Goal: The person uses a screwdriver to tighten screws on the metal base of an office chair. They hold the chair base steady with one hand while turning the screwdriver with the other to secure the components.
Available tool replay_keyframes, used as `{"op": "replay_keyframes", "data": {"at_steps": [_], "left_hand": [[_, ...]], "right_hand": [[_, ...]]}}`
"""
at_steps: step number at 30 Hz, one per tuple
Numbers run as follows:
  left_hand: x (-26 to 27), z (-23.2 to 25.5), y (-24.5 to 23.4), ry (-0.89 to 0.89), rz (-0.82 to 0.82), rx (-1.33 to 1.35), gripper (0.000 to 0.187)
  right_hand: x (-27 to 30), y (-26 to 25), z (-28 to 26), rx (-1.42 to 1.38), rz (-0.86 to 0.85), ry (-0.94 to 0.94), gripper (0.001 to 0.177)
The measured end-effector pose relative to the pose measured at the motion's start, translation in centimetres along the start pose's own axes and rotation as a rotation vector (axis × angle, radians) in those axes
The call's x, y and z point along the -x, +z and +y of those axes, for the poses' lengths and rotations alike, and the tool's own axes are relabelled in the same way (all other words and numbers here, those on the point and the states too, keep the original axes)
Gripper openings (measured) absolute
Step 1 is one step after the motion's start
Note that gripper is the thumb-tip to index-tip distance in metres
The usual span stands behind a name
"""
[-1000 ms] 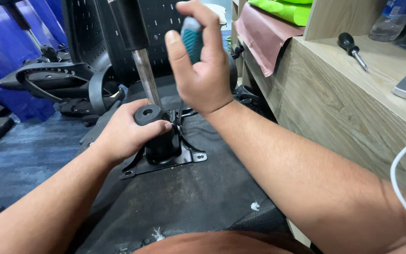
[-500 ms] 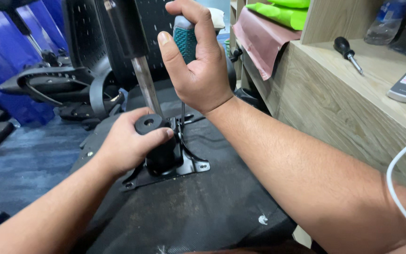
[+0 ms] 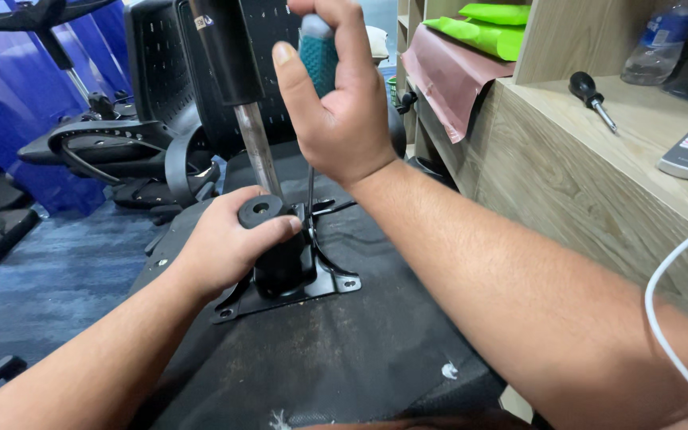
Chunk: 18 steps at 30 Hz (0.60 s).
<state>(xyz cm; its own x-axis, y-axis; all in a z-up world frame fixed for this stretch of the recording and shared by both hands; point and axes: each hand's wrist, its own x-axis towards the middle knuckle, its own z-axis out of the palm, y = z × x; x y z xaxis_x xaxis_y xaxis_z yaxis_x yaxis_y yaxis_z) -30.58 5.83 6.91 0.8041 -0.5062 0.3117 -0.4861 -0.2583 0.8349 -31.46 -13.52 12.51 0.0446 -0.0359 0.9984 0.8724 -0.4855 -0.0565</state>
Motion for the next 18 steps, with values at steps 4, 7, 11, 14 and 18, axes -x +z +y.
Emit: {"op": "replay_keyframes", "data": {"at_steps": [4, 7, 11, 14, 18], "left_hand": [[-0.2, -0.4, 0.4, 0.024, 0.046, 0.093, 0.036], [-0.1, -0.8, 0.9, 0.037, 0.158, 0.028, 0.039], [0.0, -0.8, 1.5, 0.081, 0.294, -0.140, 0.040], [0.2, -0.5, 1.9, 0.221, 0.373, -0.273, 0.040], [1.0, 0.2, 2.3, 0.437, 0.481, -0.389, 0.033]], "right_hand": [[2.2, -0.2, 1.1, 0.052, 0.041, 0.139, 0.025], [4.1, -0.4, 2.8, 0.100, 0.109, 0.183, 0.024], [6.0, -0.5, 5.1, 0.176, 0.231, 0.264, 0.030], [7.2, -0.7, 6.0, 0.267, 0.285, 0.290, 0.024], [7.6, -0.9, 6.4, -0.079, 0.424, 0.834, 0.028]]}}
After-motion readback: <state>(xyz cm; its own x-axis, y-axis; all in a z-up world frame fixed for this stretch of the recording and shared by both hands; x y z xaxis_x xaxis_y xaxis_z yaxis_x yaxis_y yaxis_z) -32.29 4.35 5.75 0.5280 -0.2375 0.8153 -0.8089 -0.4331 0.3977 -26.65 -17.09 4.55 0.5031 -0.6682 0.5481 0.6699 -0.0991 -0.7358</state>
